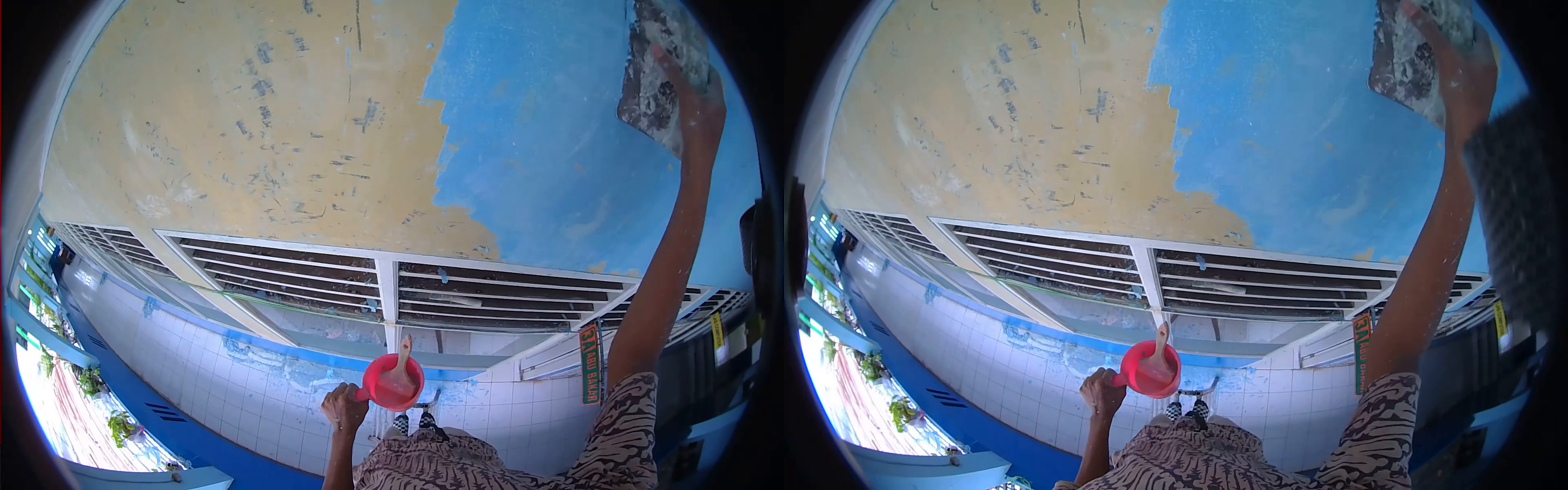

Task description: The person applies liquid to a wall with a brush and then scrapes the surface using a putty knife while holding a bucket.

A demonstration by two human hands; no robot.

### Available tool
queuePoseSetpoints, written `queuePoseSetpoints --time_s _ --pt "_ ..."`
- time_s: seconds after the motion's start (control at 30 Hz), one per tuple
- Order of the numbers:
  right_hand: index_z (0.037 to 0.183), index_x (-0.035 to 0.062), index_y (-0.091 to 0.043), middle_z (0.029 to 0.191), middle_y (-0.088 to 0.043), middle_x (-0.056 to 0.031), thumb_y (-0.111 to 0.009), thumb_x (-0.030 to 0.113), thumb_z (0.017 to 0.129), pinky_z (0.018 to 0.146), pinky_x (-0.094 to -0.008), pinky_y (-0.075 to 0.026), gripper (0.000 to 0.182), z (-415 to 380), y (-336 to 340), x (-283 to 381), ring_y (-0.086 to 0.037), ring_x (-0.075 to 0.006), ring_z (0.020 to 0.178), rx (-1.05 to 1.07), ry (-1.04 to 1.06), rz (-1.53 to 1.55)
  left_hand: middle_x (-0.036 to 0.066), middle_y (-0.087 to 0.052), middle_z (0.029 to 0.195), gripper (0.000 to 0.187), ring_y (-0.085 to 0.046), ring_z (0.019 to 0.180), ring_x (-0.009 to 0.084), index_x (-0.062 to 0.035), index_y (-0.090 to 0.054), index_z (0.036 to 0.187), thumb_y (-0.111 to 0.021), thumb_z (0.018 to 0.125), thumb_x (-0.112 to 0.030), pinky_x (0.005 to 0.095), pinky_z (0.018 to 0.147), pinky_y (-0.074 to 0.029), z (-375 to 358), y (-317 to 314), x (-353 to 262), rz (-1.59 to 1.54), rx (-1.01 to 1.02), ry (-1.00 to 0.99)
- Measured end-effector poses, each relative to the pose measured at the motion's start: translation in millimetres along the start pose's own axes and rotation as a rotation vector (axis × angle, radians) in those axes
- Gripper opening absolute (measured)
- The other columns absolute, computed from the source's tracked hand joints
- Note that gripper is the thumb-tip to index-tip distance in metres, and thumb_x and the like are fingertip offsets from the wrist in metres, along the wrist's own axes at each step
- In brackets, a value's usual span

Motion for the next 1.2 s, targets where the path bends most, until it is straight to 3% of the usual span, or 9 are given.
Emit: queuePoseSetpoints --time_s 0.33,0.4,0.53,0.63,0.7,0.73,0.83,1.1,1.2 --pt "0.124 0.0088 -0.051 0.084 -0.071 -0.0176 -0.079 0.040 0.082 0.064 -0.0447 -0.058 0.060 -171 -129 139 -0.072 -0.0340 0.071 0.637 0.409 -0.030 0.005 -0.060 0.066 0.016 -0.063 0.060 0.0291 -0.0137 -0.064 0.064 -0.073 0.073 -0.023 0.0418 0.056 -0.048 2 -20 -21 -0.082 0.074 -0.080" --pt "0.133 0.0039 -0.059 0.107 -0.072 -0.0208 -0.083 0.041 0.079 0.084 -0.0423 -0.057 0.070 -133 -120 118 -0.073 -0.0351 0.091 0.710 0.337 -0.168 0.005 -0.060 0.066 0.016 -0.063 0.060 0.0290 -0.0139 -0.065 0.065 -0.073 0.074 -0.024 0.0424 0.057 -0.049 -6 -18 -16 -0.082 0.093 -0.082" --pt "0.110 0.0057 -0.072 0.100 -0.074 -0.0160 -0.075 0.021 0.087 0.077 -0.0451 -0.058 0.028 -13 -53 105 -0.073 -0.0284 0.085 0.304 -0.037 0.310 0.005 -0.061 0.067 0.016 -0.064 0.061 0.0297 -0.0138 -0.066 0.066 -0.073 0.074 -0.025 0.0432 0.058 -0.049 -18 -21 -16 -0.068 0.150 0.004" --pt "0.111 0.0092 -0.073 0.106 -0.075 -0.0159 -0.076 0.023 0.085 0.083 -0.0484 -0.057 0.030 -10 -57 54 -0.071 -0.0321 0.093 0.255 -0.170 0.396 0.004 -0.062 0.068 0.013 -0.064 0.062 0.0297 -0.0136 -0.068 0.068 -0.073 0.072 -0.024 0.0432 0.058 -0.049 -26 -21 -11 -0.007 0.149 -0.009" --pt "0.124 -0.0011 -0.063 0.098 -0.075 -0.0175 -0.086 0.041 0.078 0.072 -0.0372 -0.059 0.066 -85 -90 47 -0.074 -0.0227 0.081 0.394 -0.033 0.118 0.005 -0.063 0.070 0.015 -0.065 0.064 0.0308 -0.0135 -0.068 0.068 -0.073 0.074 -0.026 0.0439 0.058 -0.050 -28 -25 -7 -0.018 0.181 -0.002" --pt "0.117 0.0068 -0.065 0.084 -0.073 -0.0165 -0.081 0.050 0.079 0.065 -0.0424 -0.059 0.060 -133 -97 79 -0.072 -0.0363 0.071 0.323 0.190 0.055 0.005 -0.065 0.072 0.019 -0.066 0.066 0.0320 -0.0135 -0.068 0.068 -0.073 0.077 -0.029 0.0446 0.059 -0.051 -31 -28 -7 -0.032 0.215 0.006" --pt "0.109 0.0112 -0.054 0.074 -0.069 -0.0129 -0.079 0.037 0.081 0.060 -0.0465 -0.058 0.045 -250 -123 105 -0.071 -0.0322 0.065 0.690 0.382 -0.014 0.005 -0.065 0.071 0.019 -0.066 0.066 0.0322 -0.0137 -0.068 0.068 -0.073 0.077 -0.029 0.0449 0.059 -0.051 -30 -24 -12 -0.034 0.213 -0.001" --pt "0.118 0.0007 -0.067 0.099 -0.076 -0.0130 -0.084 0.032 0.082 0.072 -0.0334 -0.060 0.051 -96 -66 53 -0.075 -0.0190 0.083 0.321 -0.025 0.219 0.005 -0.062 0.068 0.019 -0.065 0.063 0.0296 -0.0128 -0.066 0.067 -0.073 0.075 -0.028 0.0424 0.058 -0.050 -41 -15 -8 -0.001 0.175 0.075" --pt "0.113 0.0087 -0.061 0.083 -0.073 -0.0120 -0.079 0.042 0.084 0.062 -0.0397 -0.060 0.047 -145 -86 66 -0.074 -0.0253 0.070 0.338 0.092 0.154 0.006 -0.063 0.070 0.019 -0.065 0.065 0.0307 -0.0122 -0.066 0.068 -0.073 0.076 -0.028 0.0431 0.059 -0.050 -35 -12 -12 0.019 0.173 0.094"
Point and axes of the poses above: each hand's wrist, its own z-axis towards the middle knuckle, its own y-axis out of the back of the hand, x = y × z, the point moved 7 cm from there along z, towards the middle knuckle
